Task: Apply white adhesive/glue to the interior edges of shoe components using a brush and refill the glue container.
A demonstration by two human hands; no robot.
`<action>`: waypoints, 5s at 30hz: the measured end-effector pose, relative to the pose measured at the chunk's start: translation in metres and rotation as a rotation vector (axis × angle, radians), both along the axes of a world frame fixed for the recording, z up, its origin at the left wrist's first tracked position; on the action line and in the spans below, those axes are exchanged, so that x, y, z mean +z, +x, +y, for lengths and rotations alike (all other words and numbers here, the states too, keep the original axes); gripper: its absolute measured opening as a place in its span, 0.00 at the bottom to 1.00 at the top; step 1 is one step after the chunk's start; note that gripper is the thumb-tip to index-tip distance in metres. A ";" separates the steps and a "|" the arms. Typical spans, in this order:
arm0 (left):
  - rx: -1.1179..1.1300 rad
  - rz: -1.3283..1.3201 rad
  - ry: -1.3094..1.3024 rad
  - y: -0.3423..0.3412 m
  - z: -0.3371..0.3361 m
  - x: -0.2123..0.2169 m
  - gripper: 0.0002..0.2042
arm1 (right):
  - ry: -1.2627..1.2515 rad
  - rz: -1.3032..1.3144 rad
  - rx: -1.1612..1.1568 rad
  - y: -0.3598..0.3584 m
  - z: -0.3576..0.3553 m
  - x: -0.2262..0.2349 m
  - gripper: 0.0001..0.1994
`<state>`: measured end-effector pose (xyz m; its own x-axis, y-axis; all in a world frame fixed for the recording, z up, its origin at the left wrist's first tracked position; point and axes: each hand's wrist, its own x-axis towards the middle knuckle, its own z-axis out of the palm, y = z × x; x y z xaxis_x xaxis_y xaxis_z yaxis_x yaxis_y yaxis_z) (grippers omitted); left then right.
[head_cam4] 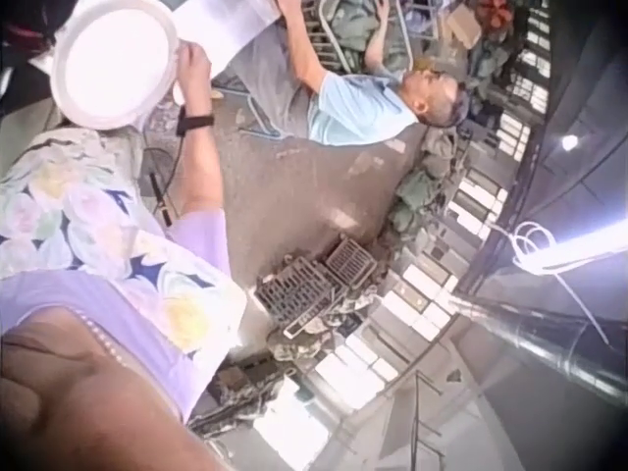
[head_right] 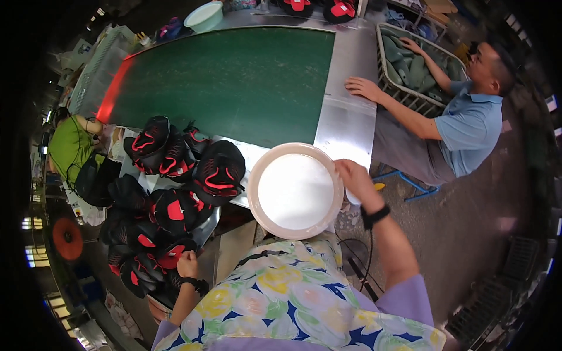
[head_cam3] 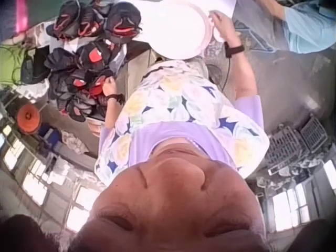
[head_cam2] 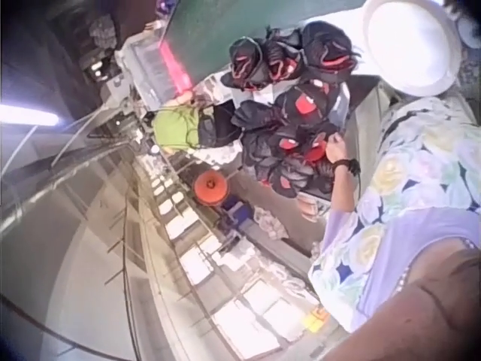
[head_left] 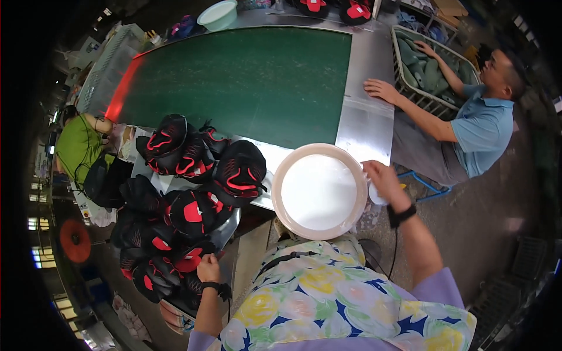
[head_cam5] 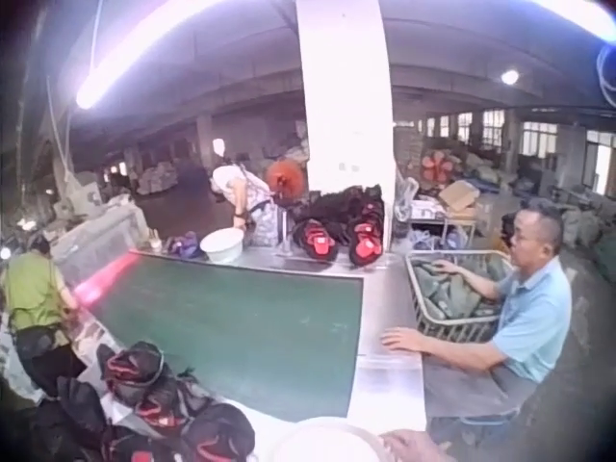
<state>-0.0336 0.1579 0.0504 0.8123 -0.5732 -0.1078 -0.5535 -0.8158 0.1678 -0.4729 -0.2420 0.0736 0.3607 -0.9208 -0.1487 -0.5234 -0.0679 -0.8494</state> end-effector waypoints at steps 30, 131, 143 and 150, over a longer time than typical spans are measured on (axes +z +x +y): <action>0.089 -0.183 0.052 -0.011 -0.003 0.002 0.10 | 0.617 -0.178 0.302 0.051 -0.132 -0.129 0.14; -0.460 0.305 -0.165 0.022 0.005 -0.007 0.10 | 0.651 0.115 -0.057 0.034 0.186 -0.038 0.15; -0.435 0.369 -0.250 0.029 0.010 -0.016 0.11 | 1.237 -1.269 -0.821 0.253 0.217 -0.099 0.24; -0.443 0.367 -0.237 0.029 0.010 -0.017 0.11 | 0.996 -1.280 -0.809 0.256 0.227 -0.131 0.20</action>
<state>-0.0044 0.1678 0.0336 0.4257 -0.8900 -0.1636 -0.7030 -0.4391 0.5595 -0.2172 -0.0150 -0.0577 0.2395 -0.6570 -0.7148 0.7732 0.5744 -0.2688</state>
